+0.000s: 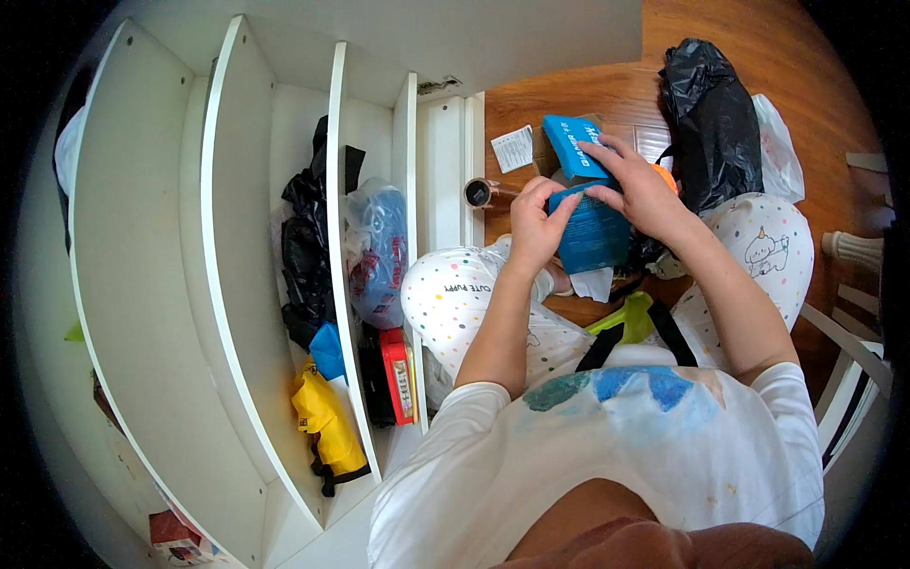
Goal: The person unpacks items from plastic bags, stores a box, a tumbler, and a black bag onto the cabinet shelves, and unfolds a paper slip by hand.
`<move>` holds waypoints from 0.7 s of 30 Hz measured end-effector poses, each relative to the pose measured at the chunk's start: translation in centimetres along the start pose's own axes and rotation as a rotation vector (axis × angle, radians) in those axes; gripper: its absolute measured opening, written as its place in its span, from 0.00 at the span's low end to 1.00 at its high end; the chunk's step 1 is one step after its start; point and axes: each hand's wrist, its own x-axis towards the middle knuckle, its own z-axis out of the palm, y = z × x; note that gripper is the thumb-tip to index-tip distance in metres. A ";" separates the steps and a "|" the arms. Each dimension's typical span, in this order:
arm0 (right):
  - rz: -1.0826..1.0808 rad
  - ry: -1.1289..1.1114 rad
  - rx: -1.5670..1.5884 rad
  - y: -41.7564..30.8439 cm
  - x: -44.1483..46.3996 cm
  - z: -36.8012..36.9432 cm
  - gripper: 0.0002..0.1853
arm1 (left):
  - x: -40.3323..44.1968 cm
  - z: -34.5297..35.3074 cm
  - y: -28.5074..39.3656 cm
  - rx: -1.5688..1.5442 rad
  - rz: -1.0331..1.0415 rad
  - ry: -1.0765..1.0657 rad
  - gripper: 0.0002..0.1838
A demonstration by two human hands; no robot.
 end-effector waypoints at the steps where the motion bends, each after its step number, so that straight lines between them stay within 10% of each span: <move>1: -0.001 0.000 0.000 0.0 0.0 0.0 0.30 | 0.0 0.0 -0.2 -0.006 0.003 0.008 0.09; 21: -0.044 -0.080 -0.095 -0.4 -0.9 1.5 0.06 | 0.1 1.4 -0.2 -0.431 -0.264 -0.126 0.03</move>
